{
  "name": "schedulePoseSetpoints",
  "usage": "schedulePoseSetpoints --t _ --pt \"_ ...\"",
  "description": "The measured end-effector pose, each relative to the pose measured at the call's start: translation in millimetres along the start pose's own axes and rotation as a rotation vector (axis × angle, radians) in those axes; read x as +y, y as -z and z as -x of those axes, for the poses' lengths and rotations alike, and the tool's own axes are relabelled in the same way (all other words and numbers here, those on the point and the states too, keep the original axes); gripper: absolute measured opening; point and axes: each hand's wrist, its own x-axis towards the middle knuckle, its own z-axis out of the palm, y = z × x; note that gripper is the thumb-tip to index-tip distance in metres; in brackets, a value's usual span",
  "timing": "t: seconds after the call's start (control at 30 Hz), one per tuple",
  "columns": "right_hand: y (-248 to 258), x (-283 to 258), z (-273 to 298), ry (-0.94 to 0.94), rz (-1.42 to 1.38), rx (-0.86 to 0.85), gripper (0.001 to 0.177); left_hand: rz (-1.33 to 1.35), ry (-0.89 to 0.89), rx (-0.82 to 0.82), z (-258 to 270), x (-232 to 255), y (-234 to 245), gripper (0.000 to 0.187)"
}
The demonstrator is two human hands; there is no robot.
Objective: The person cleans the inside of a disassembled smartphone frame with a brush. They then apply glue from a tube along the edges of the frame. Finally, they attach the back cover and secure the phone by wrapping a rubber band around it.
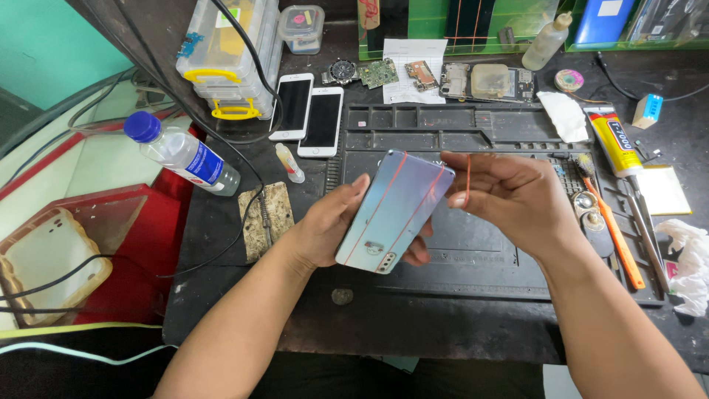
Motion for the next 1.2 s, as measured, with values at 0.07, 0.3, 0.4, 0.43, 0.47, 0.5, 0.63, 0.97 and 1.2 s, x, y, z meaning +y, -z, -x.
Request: schedulePoseSetpoints --t 0.07,0.3,0.4,0.43,0.47,0.5,0.63,0.97,1.2 --pt "-3.0 1.3 1.9 -0.007 -0.027 -0.022 0.056 -0.028 0.117 -0.004 -1.9 -0.5 8.3 0.085" --pt "-7.7 -15.0 4.7 0.347 0.422 -0.153 0.051 -0.359 0.421 0.160 -2.6 11.9 1.3 0.089" --pt "-9.9 -4.0 3.1 0.322 0.451 -0.197 0.048 -0.436 0.545 0.222 -3.7 16.2 -2.2 0.088" --pt "-10.5 -3.9 3.2 0.318 0.453 -0.201 0.048 -0.431 0.544 0.222 -4.2 16.9 -2.7 0.088" --pt "-11.2 -3.6 3.1 0.294 0.481 -0.212 0.048 -0.449 0.558 0.213 -4.4 17.6 -3.3 0.088" --pt "-12.2 -3.4 3.1 0.270 0.510 -0.223 0.048 -0.468 0.571 0.203 -4.4 18.3 -3.9 0.088" --pt "-15.0 -1.0 3.7 0.274 0.514 -0.229 0.049 -0.424 0.613 0.238 -5.4 19.2 -4.7 0.090" --pt "-24.8 -6.3 7.6 0.166 0.589 -0.206 0.050 -0.608 0.747 0.256 -7.6 38.3 -25.7 0.092" --pt "-17.8 1.5 4.6 0.280 0.656 -0.173 0.023 -0.553 0.594 0.254 -6.4 29.0 -18.8 0.077"
